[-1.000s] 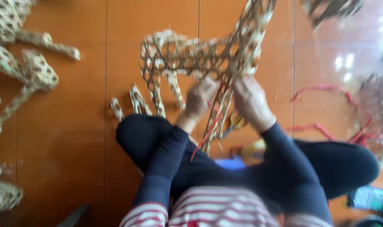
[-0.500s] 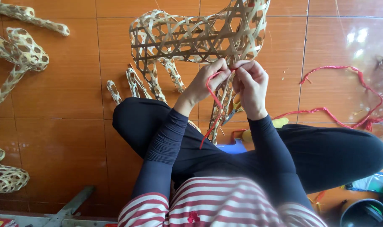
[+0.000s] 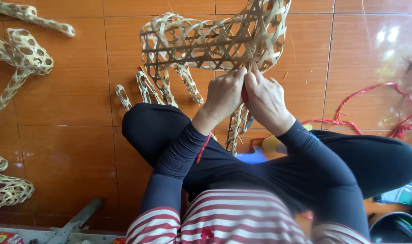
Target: The person sits on the floor among woven bamboo animal figures and ties red ribbon around the legs of the figures, cutting the ribbon with scissors. They reposition and turn the figures to reach different legs and set finished ones aside.
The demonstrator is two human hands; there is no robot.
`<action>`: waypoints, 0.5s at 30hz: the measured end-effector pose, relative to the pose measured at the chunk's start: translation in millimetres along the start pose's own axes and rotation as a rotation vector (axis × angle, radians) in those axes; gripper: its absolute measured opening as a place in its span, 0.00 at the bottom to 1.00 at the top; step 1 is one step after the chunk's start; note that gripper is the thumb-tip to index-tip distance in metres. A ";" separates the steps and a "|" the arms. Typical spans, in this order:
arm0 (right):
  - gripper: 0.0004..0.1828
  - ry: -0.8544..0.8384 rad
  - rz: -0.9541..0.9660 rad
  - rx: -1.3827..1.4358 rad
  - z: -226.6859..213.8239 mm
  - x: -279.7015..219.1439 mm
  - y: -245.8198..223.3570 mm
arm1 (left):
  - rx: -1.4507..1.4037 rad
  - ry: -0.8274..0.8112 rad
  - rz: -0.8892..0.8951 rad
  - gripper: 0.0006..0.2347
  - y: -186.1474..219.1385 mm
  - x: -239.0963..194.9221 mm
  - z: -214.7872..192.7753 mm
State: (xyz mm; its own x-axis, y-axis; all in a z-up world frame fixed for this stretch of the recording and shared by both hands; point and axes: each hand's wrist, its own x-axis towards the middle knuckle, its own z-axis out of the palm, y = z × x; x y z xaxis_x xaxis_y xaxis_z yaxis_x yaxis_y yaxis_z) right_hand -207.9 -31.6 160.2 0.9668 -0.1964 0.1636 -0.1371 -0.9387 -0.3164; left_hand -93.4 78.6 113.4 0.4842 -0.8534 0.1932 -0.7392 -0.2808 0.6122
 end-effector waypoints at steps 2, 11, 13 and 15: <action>0.08 0.074 0.108 0.357 2.7 -6.9 1.5 | -0.187 0.103 0.068 0.04 -2.9 -1.9 -10.2; 0.09 0.147 0.160 1.236 73.0 -54.9 56.4 | -0.415 0.112 0.124 0.06 -12.3 -2.3 -7.6; 0.06 0.168 0.221 1.429 30.8 -30.0 31.4 | -0.423 0.107 0.143 0.05 -8.2 -0.2 -14.4; 0.07 0.181 0.295 1.626 5.2 -14.7 15.0 | -0.434 0.097 0.150 0.05 -5.0 -1.5 -18.9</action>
State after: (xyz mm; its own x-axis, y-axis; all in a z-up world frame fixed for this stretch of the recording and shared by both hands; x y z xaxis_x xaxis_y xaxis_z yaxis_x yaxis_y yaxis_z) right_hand -223.0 -41.3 148.2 0.8983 -0.4392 -0.0124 0.1672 0.3677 -0.9148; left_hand -81.6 89.6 124.5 0.4435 -0.8197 0.3625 -0.5504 0.0701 0.8320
